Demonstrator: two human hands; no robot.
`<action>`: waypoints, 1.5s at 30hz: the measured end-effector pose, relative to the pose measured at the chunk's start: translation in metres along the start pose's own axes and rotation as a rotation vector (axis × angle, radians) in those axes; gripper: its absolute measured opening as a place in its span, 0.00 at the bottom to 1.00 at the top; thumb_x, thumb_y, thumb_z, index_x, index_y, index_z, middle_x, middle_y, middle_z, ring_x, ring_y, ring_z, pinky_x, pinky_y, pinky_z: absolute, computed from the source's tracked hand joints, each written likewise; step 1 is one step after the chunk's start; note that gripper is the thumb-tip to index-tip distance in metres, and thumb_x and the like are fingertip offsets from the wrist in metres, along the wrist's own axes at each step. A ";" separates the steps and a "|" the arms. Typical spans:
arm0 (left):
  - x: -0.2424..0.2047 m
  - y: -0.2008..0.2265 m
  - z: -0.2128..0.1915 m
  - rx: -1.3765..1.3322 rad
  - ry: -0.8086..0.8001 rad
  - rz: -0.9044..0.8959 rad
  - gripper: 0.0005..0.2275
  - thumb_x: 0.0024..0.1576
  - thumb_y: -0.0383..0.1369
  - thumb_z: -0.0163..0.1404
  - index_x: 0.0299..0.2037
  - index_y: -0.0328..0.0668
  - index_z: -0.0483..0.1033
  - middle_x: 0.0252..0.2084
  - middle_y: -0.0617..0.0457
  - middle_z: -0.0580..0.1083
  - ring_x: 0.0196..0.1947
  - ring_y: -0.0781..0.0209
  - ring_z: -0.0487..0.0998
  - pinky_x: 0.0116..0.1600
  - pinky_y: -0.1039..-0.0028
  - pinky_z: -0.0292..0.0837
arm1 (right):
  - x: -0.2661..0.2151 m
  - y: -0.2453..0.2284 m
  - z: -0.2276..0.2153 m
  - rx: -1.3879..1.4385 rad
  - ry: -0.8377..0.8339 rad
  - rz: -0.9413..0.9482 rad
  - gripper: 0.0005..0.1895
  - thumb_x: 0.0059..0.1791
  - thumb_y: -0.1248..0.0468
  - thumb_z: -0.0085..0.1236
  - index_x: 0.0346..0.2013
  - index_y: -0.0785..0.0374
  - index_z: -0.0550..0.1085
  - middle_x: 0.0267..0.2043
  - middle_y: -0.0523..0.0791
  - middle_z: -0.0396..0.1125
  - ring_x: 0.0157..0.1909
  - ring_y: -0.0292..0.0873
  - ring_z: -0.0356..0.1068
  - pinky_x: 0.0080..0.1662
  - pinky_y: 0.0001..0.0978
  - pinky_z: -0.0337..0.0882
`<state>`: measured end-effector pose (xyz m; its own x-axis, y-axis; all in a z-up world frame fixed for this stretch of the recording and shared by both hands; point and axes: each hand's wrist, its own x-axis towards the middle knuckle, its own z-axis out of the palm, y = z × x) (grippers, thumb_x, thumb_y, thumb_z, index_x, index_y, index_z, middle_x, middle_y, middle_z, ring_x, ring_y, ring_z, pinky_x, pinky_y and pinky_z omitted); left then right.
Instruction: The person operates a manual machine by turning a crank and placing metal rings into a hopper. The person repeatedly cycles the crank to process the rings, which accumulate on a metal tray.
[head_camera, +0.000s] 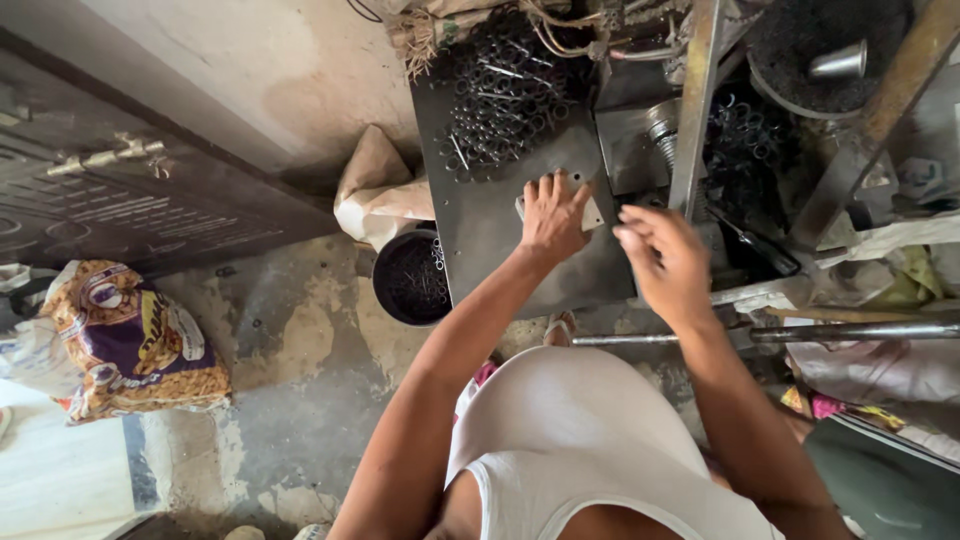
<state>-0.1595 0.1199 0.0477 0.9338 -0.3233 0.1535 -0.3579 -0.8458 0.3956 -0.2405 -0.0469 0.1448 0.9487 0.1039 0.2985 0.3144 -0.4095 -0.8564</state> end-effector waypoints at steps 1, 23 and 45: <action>0.005 -0.001 -0.001 0.021 -0.086 -0.005 0.38 0.41 0.44 0.66 0.66 0.58 0.66 0.61 0.36 0.65 0.61 0.39 0.64 0.62 0.49 0.59 | -0.008 -0.002 -0.014 -0.005 0.037 -0.017 0.12 0.58 0.68 0.55 0.55 0.71 0.74 0.48 0.49 0.71 0.45 0.38 0.76 0.47 0.25 0.75; -0.054 0.006 -0.060 0.054 -0.304 0.063 0.41 0.39 0.37 0.66 0.69 0.67 0.66 0.63 0.35 0.62 0.59 0.42 0.65 0.58 0.53 0.62 | -0.021 0.058 -0.061 -0.451 0.315 0.115 0.05 0.55 0.69 0.62 0.43 0.69 0.78 0.32 0.51 0.71 0.28 0.41 0.70 0.35 0.32 0.69; -0.071 -0.016 -0.015 -0.090 -0.180 0.129 0.26 0.40 0.41 0.66 0.53 0.57 0.78 0.60 0.37 0.65 0.60 0.39 0.66 0.62 0.45 0.57 | -0.027 0.063 -0.062 -0.453 0.244 0.080 0.09 0.57 0.65 0.61 0.48 0.69 0.79 0.39 0.51 0.74 0.36 0.50 0.74 0.42 0.38 0.73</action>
<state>-0.2204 0.1627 0.0437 0.8626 -0.5037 0.0476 -0.4659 -0.7540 0.4631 -0.2479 -0.1317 0.1085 0.9169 -0.1355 0.3755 0.1444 -0.7645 -0.6283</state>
